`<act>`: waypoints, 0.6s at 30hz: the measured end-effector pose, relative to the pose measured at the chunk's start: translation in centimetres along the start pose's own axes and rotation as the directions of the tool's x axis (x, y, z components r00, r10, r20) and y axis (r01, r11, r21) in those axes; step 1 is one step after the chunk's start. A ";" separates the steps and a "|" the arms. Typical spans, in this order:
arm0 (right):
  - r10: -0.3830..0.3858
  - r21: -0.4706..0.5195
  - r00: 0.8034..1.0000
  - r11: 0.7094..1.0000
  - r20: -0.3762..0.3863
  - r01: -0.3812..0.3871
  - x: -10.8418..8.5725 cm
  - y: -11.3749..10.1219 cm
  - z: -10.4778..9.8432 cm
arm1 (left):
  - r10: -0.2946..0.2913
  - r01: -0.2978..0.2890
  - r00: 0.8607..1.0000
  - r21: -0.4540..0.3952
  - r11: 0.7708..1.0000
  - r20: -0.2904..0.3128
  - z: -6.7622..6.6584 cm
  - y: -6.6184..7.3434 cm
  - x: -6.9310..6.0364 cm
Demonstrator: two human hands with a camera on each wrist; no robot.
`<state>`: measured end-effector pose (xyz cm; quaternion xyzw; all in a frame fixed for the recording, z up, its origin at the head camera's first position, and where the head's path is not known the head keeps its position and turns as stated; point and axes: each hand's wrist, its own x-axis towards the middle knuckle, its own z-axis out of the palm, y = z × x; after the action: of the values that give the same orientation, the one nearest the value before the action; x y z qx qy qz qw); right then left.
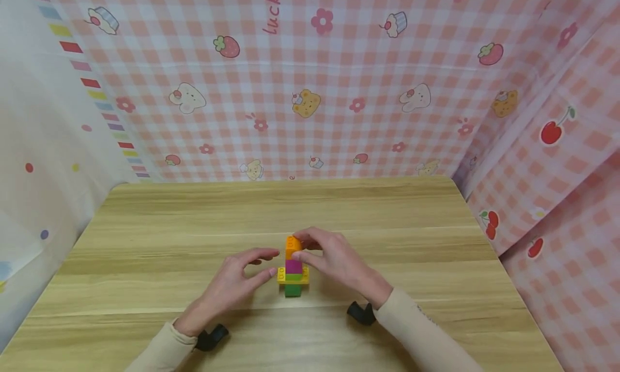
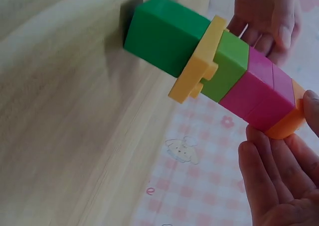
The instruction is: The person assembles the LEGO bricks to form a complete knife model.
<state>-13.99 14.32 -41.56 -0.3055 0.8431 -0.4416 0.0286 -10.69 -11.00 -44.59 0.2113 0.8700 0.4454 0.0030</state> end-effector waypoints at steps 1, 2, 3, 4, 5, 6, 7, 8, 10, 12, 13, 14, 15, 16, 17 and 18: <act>0.015 0.009 1.000 1.000 -0.001 -0.015 0.2 0.1 -0.1 | -0.006 0.006 1.000 0.002 1.000 -0.004 -0.1 -0.1 0.0; 0.025 0.017 1.000 1.000 -0.002 -0.025 0.4 0.2 -0.2 | -0.011 0.011 1.000 0.001 1.000 -0.006 -0.3 -0.1 0.0; 0.032 0.019 0.999 0.999 -0.002 -0.032 0.6 0.4 -0.2 | -0.015 0.015 1.000 0.001 1.000 -0.008 -0.4 -0.2 -0.1; 0.032 0.024 0.999 0.999 -0.003 -0.032 0.8 0.6 -0.3 | -0.015 0.015 1.000 0.005 1.000 -0.011 -0.5 -0.3 -0.1; 0.031 0.023 1.000 0.999 -0.005 -0.031 1.0 0.7 -0.3 | -0.017 0.017 1.000 0.005 1.000 -0.013 -0.6 -0.3 -0.1; 0.026 0.020 1.000 0.999 -0.007 -0.026 1.2 0.9 -0.4 | -0.022 0.023 1.000 0.007 1.000 -0.016 -0.7 -0.3 -0.1; 0.023 0.014 1.000 1.000 -0.011 -0.023 1.4 1.1 -0.4 | -0.024 0.025 1.000 0.013 1.000 -0.020 -0.8 -0.4 -0.1; 0.020 0.011 1.000 1.000 -0.014 -0.020 1.5 1.3 -0.4 | -0.027 0.028 0.999 0.015 1.000 -0.023 -0.9 -0.5 -0.1; 0.028 0.000 0.999 1.000 -0.019 -0.028 1.9 1.6 -0.4 | -0.036 0.037 0.999 0.021 0.999 -0.031 -1.1 -0.6 -0.2; 0.055 -0.006 0.998 0.998 -0.018 -0.055 2.3 2.0 -0.4 | -0.042 0.043 0.998 0.025 0.999 -0.039 -1.2 -0.8 -0.3; 0.076 -0.010 0.997 0.997 -0.017 -0.077 2.5 2.2 -0.4 | -0.044 0.046 0.998 0.026 0.999 -0.043 -1.3 -0.8 -0.3; 0.096 -0.014 0.995 0.995 -0.015 -0.096 2.7 2.3 -0.4 | -0.044 0.045 0.998 0.025 0.999 -0.046 -1.3 -0.9 -0.3; 0.120 -0.019 0.993 0.993 -0.014 -0.120 2.9 2.5 -0.4 | -0.045 0.046 0.998 0.025 0.999 -0.049 -1.3 -1.0 -0.3; 0.142 -0.025 0.990 0.990 -0.011 -0.142 3.1 2.7 -0.4 | -0.043 0.045 0.998 0.024 0.999 -0.053 -1.4 -1.1 -0.3; 0.163 -0.029 0.987 0.986 -0.007 -0.163 3.3 2.9 -0.4 | -0.042 0.043 0.998 0.023 0.999 -0.057 -1.4 -1.2 -0.3; 0.181 -0.038 0.984 0.983 -0.004 -0.181 3.5 3.1 -0.4 | -0.042 0.043 0.997 0.020 0.999 -0.059 -1.5 -1.2 -0.3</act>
<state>-18.46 14.03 -42.94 -0.2281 0.8757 -0.4210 0.0626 -11.13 -12.88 -44.71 0.1797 0.8788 0.4419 -0.0155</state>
